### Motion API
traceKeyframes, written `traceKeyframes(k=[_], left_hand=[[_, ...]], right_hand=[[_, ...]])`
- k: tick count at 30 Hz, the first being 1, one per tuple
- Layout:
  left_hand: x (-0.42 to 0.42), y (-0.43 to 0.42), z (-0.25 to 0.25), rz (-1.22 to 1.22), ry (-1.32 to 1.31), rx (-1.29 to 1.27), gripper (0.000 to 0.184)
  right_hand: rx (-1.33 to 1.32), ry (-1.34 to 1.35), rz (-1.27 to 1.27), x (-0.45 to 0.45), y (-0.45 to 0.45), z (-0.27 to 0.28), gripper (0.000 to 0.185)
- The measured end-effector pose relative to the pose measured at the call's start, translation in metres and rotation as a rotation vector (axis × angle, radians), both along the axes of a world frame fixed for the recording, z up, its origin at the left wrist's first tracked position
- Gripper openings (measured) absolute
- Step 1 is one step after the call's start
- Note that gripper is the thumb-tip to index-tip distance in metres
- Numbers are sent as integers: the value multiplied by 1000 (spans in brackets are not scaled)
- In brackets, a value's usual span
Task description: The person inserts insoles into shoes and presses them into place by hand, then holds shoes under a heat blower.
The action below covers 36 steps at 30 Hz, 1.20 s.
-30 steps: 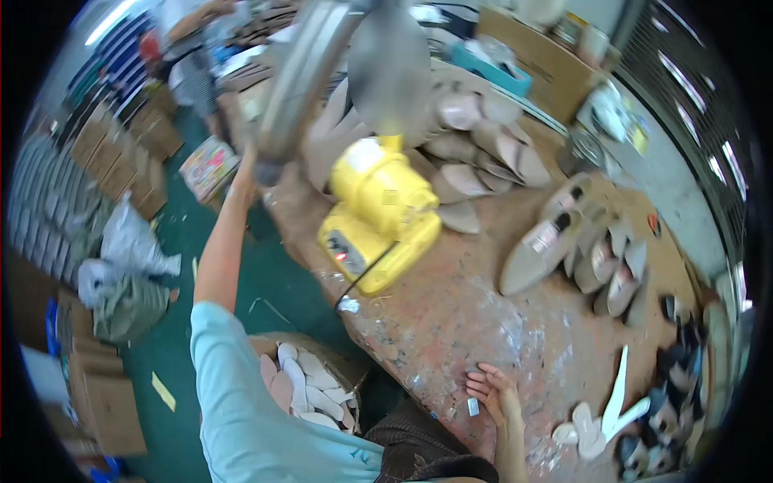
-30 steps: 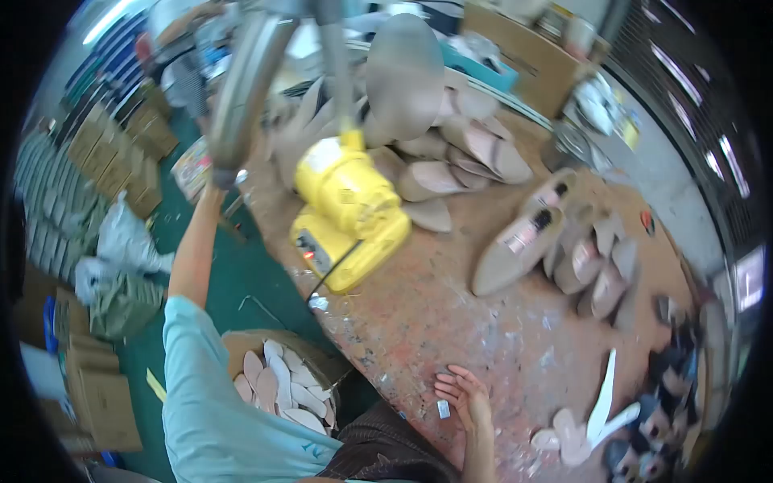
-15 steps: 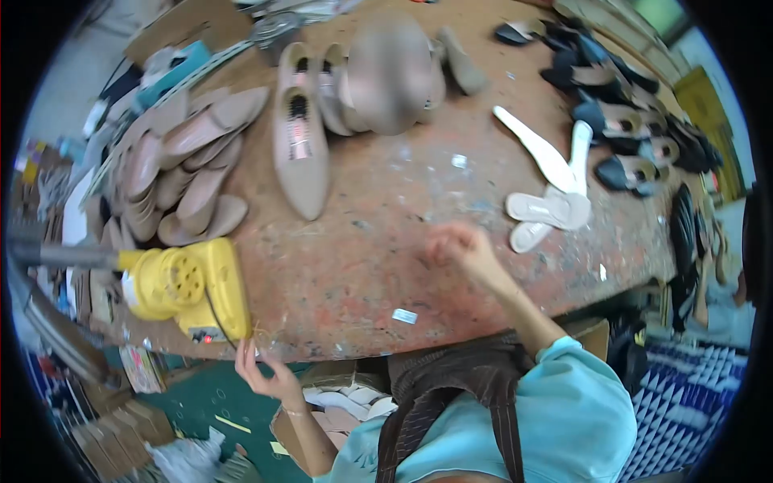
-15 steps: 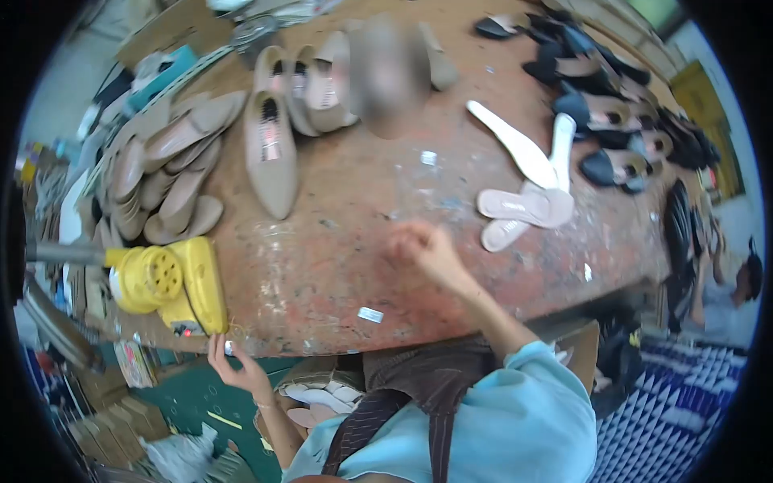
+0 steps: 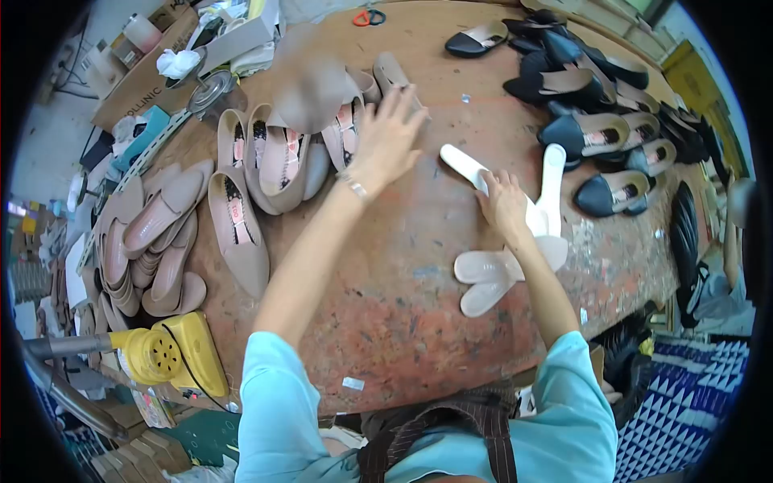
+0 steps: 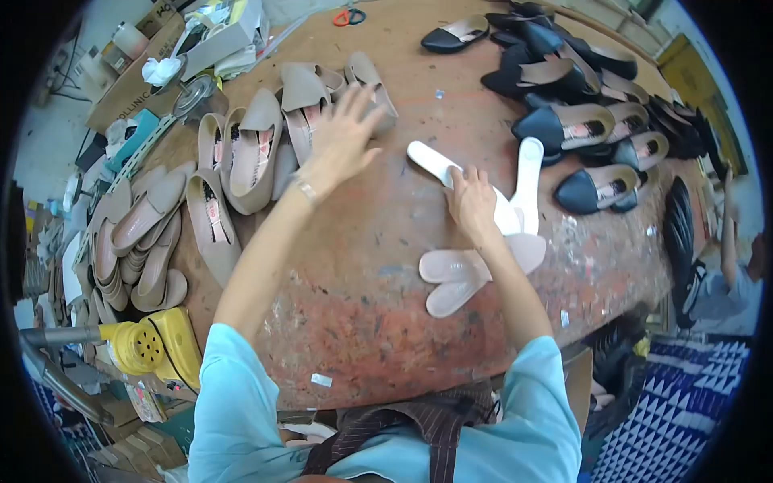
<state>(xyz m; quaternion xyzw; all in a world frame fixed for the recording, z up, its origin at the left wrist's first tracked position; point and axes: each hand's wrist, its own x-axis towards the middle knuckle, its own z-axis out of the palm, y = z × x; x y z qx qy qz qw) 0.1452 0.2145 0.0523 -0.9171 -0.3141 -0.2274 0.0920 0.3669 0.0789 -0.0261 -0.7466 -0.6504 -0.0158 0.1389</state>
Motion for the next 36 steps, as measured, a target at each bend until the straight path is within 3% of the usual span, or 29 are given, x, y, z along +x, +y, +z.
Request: traceKeyframes(k=[2, 5, 6, 8, 9, 12, 14, 17, 19, 20, 21, 23, 24, 25, 27, 28, 30, 34, 36], left_hand=[[31, 23, -19, 77, 108, -91, 49], [46, 37, -35, 227, 213, -270, 30], [38, 37, -47, 211, 123, -166, 24], [22, 19, -43, 139, 104, -290, 22], [9, -5, -32, 30, -20, -152, 21], [-35, -105, -3, 59, -155, -279, 17], [-73, -171, 4, 141, -22, -381, 18], [-116, -240, -8, 424, 69, -535, 28], [-106, -271, -1, 402, -206, -452, 50], [-91, -284, 8, 374, -325, -607, 77], [-74, -287, 1, 182, -569, -701, 97], [-37, -306, -9, 243, -694, -781, 121], [-15, -306, -34, 218, -948, -971, 116], [1, -299, -37, 266, -1013, -1258, 86], [61, -277, -107, 63, -1290, -1107, 77], [57, -279, -83, 127, -1113, -1317, 48], [81, -280, -76, -101, -1486, -1176, 33], [132, -236, -132, 79, -1000, -1160, 30], [139, -223, -146, 179, -911, -1208, 34]], right_hand=[[-159, 27, -82, 5, 12, 13, 34], [322, 169, -116, 21, -4, 55, 15], [430, 471, -102, 31, -17, 75, 16], [649, 1062, -92, 53, -45, 118, 18], [772, 1352, -77, 62, -57, 134, 20], [925, 1543, -47, 75, -91, 144, 28], [898, 1641, -38, 60, -109, 141, 30], [812, 1763, 54, 38, -125, 126, 35], [743, 1830, 103, 10, -130, 122, 38], [751, 1922, 118, -2, -134, 115, 39], [735, 2026, 146, -9, -139, 105, 39], [598, 2134, 143, -18, -148, 104, 39], [515, 2031, 308, -4, -150, 88, 32], [412, 2284, 375, 32, -150, 66, 32], [227, 2280, 474, 64, -146, 73, 33], [135, 2268, 523, 78, -142, 78, 33], [39, 2126, 452, 62, -140, 76, 33], [-59, 1865, 281, -1, -158, 68, 33], [-85, 1775, 238, -13, -165, 63, 33]])
